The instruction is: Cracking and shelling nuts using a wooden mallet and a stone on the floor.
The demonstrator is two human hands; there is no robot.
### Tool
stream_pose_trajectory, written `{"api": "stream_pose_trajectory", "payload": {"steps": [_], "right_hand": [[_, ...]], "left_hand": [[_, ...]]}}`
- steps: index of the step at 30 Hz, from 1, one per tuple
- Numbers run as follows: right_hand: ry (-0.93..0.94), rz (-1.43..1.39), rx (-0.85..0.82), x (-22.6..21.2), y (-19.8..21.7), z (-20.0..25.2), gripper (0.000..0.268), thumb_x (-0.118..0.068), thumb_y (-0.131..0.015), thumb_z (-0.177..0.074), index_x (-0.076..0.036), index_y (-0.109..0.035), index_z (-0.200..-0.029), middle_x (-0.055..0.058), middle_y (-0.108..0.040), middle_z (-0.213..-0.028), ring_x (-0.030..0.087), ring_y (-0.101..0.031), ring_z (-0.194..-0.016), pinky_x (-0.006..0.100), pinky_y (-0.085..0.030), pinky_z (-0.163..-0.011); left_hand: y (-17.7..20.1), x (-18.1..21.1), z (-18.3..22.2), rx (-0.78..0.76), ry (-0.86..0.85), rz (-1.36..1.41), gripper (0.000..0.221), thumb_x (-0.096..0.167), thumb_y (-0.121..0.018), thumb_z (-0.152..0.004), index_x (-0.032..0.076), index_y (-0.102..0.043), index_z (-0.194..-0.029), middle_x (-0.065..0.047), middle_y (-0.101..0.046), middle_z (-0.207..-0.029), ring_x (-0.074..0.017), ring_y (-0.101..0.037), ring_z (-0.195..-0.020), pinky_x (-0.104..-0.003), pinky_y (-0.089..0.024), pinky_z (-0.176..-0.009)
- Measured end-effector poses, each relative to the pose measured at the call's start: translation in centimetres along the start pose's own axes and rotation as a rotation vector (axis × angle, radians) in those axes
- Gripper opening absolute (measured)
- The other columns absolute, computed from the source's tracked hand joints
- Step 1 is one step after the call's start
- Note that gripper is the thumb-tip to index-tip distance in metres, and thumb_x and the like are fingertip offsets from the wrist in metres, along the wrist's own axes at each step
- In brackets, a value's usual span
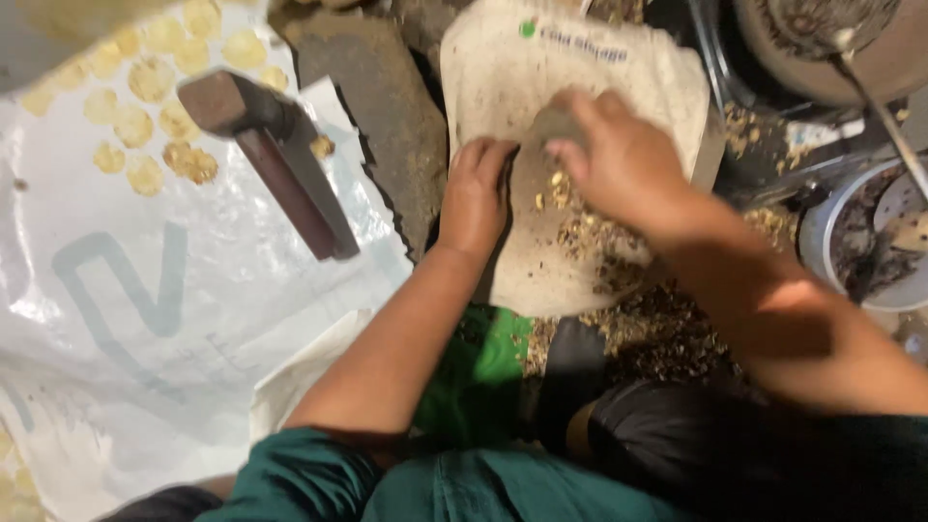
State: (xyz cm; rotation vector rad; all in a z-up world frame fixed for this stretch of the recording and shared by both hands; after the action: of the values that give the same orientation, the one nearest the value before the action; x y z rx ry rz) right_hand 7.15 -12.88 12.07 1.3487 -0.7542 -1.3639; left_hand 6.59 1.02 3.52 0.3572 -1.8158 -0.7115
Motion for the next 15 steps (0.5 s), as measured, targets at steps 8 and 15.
{"api": "stream_pose_trajectory", "payload": {"steps": [8,15], "right_hand": [[-0.239,0.119,-0.238,2.0,-0.7,-1.8,0.040,-0.034,-0.051,-0.110,-0.007,-0.046,-0.138,0.020,-0.069,-0.097,0.036,-0.069,-0.080,0.049,-0.055,-0.073],[-0.226,0.284,-0.380,-0.3,0.1,0.7,0.047,-0.037,-0.048,-0.108,-0.015,-0.043,-0.149,0.024,-0.063,-0.114,0.028,-0.067,-0.064,0.034,-0.060,-0.053]], "left_hand": [[0.5,2.3,-2.4,0.136,-0.042,0.004,0.046,0.006,-0.070,-0.093,0.009,-0.054,-0.136,-0.010,-0.068,-0.114,-0.0295,-0.061,-0.107,-0.041,-0.049,-0.099],[-2.1,1.0,1.9,0.051,0.044,-0.179,0.064,0.026,-0.061,-0.099,-0.003,-0.036,-0.151,-0.023,-0.029,-0.164,-0.0429,-0.022,-0.157,-0.063,-0.015,-0.129]]}}
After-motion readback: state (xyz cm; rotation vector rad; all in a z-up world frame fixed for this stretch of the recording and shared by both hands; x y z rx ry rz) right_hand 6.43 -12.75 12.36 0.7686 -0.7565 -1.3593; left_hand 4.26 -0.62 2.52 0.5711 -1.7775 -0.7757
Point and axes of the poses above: each hand's wrist, its own z-axis away from the middle knuckle, its own y-axis out of the back of the hand, x = y × z, the point moved 8 cm from there along -z, towards the middle knuckle
